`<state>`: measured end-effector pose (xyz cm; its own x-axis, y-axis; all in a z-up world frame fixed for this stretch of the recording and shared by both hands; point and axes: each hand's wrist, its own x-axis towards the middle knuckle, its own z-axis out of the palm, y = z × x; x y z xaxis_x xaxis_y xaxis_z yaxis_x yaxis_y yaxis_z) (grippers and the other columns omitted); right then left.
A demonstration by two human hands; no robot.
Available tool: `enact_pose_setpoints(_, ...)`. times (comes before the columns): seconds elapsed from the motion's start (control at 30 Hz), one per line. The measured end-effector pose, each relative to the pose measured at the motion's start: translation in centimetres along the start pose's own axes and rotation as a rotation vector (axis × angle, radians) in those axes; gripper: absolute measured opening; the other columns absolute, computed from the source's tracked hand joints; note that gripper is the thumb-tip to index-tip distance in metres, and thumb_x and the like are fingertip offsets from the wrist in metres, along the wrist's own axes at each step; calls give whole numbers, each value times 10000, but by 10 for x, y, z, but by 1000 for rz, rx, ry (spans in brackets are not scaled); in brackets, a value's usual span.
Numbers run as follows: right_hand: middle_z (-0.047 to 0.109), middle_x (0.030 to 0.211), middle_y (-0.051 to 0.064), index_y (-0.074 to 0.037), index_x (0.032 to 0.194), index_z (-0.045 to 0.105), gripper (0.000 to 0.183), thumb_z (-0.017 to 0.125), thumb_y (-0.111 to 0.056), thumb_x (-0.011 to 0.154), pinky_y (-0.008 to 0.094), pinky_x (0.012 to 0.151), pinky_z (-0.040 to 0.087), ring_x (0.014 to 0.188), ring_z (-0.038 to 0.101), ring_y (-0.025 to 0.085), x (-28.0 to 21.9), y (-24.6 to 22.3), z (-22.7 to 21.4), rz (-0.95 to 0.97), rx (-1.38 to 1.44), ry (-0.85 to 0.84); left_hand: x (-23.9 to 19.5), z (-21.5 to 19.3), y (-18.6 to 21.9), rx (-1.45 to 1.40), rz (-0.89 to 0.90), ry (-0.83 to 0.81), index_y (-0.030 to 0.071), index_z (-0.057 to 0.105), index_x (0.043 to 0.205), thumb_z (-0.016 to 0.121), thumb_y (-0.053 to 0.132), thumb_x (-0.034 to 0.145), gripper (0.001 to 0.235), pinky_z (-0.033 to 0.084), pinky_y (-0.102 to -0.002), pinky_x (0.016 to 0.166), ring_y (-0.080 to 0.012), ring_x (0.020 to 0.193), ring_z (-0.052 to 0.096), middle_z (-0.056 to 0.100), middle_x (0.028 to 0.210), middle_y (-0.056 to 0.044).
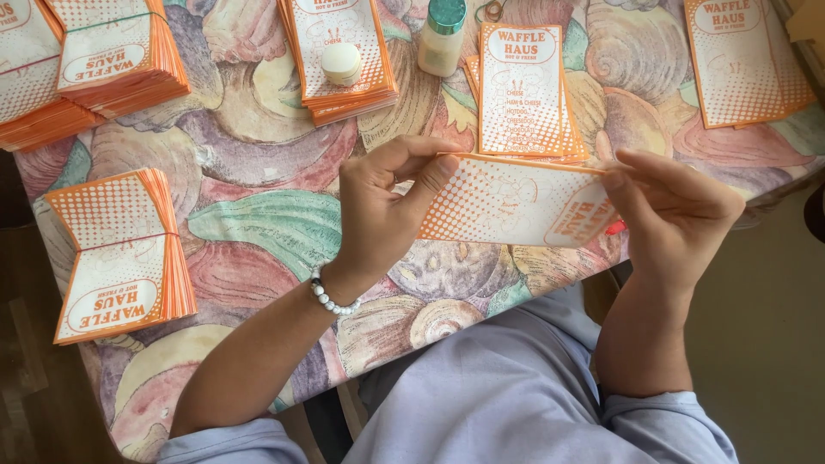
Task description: Applying glue to the edges of paper bags and folding them to seal.
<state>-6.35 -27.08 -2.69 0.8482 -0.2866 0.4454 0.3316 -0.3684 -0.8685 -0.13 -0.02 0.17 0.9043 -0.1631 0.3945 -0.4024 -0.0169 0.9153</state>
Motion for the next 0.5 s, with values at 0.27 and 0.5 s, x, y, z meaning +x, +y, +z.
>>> enact_pose_setpoints(0.27,737,1181,222,82,1198,724,343,851,-128,958,480,1022,555,1135,688,376,27,-55,52,-516,-420,-382,-5,4,-6,171,181,-64,77,723,1074,694,156,1005,108,621,-252,780,-174,930,788,784,1022,-62)
enact_pose_setpoints(0.5,757,935,140,28,1054,724,51,723,-20,1039,347,667,498,753,691,254,27,-55,69,-443,-334,-441,-3,1,-3,194,185,-70,85,733,1063,637,220,1030,168,598,-262,719,-170,889,788,789,1000,-44)
